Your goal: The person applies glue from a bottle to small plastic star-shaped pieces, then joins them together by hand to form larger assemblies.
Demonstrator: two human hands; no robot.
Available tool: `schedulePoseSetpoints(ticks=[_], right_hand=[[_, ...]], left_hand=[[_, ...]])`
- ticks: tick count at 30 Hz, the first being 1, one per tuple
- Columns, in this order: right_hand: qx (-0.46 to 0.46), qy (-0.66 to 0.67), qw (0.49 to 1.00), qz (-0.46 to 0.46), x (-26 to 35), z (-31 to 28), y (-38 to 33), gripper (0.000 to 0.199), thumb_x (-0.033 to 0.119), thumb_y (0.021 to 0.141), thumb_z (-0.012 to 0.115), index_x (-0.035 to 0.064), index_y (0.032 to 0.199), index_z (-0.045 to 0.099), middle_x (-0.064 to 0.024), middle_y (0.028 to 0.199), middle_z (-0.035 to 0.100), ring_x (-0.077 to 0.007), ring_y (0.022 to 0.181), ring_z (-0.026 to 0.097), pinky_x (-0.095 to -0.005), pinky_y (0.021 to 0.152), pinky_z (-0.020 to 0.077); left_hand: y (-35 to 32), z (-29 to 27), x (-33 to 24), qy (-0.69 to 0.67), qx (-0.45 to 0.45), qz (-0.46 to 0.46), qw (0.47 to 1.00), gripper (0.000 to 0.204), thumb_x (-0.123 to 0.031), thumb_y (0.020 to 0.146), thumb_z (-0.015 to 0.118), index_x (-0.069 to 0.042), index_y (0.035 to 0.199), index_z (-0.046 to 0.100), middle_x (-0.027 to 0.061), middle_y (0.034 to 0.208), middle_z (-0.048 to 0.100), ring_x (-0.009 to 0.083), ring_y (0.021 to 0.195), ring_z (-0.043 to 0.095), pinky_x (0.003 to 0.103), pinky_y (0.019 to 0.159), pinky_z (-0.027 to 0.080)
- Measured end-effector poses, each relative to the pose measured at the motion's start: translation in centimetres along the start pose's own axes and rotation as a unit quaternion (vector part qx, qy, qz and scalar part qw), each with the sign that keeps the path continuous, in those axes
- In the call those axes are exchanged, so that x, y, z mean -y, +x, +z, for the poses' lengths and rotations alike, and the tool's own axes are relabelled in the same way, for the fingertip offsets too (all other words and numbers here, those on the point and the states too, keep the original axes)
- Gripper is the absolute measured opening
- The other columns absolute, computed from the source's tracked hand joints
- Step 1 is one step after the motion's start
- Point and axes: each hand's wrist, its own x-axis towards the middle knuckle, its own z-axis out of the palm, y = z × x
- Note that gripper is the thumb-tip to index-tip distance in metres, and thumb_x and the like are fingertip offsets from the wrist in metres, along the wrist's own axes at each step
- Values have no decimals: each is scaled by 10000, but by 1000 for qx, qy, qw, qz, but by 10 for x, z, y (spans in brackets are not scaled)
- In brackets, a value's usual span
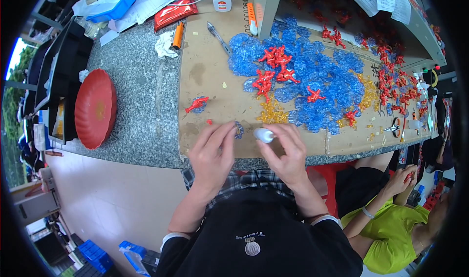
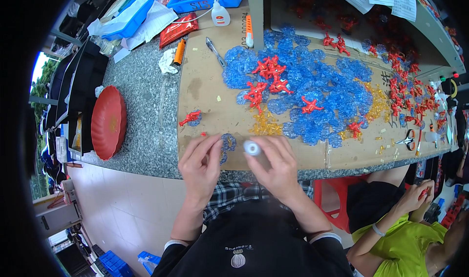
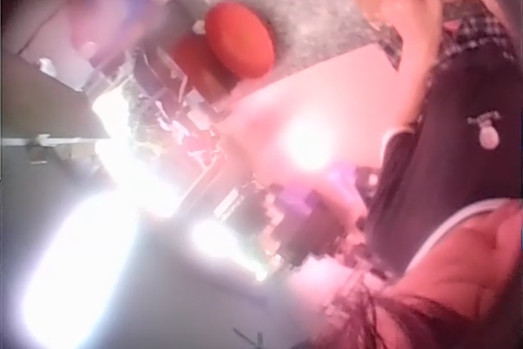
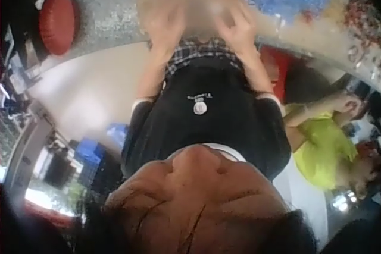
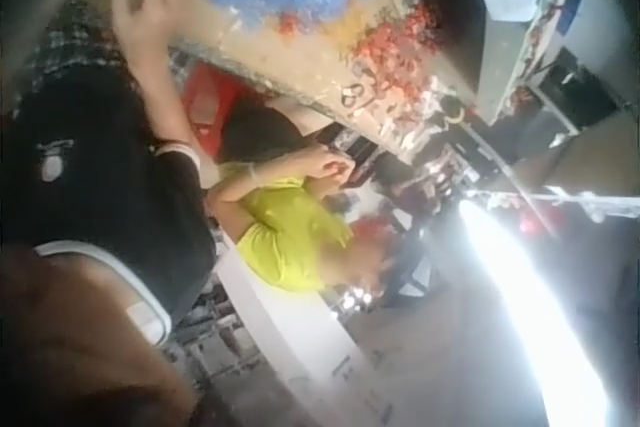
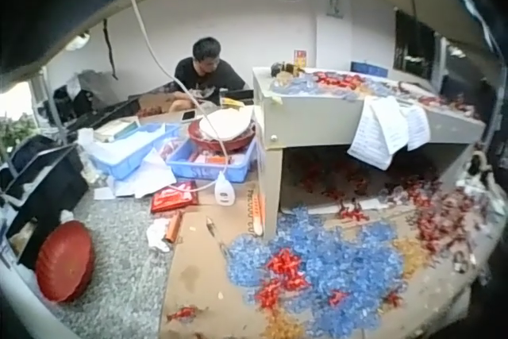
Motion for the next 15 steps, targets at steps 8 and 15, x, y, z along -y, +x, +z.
schedulePoseSetpoints(ticks=[8,15], right_hand=[[-56,115,988,86,-18,-23,-14,305,19,759,667,-20,1045,569,-151,1006,626,-232,905,625,-302,770,495],[-70,63,993,65,-11,-38,-12,347,36,738,699,-5,1066,592,-126,867,611,-206,725,565,-289,637,459]], left_hand=[[67,51,0,154,71,110,979,133,-61,802,610,-29,920,664,82,797,618,286,748,605,389,631,475],[49,29,0,-33,77,-61,995,179,-41,825,609,-6,994,653,88,730,627,131,588,551,240,568,450]])
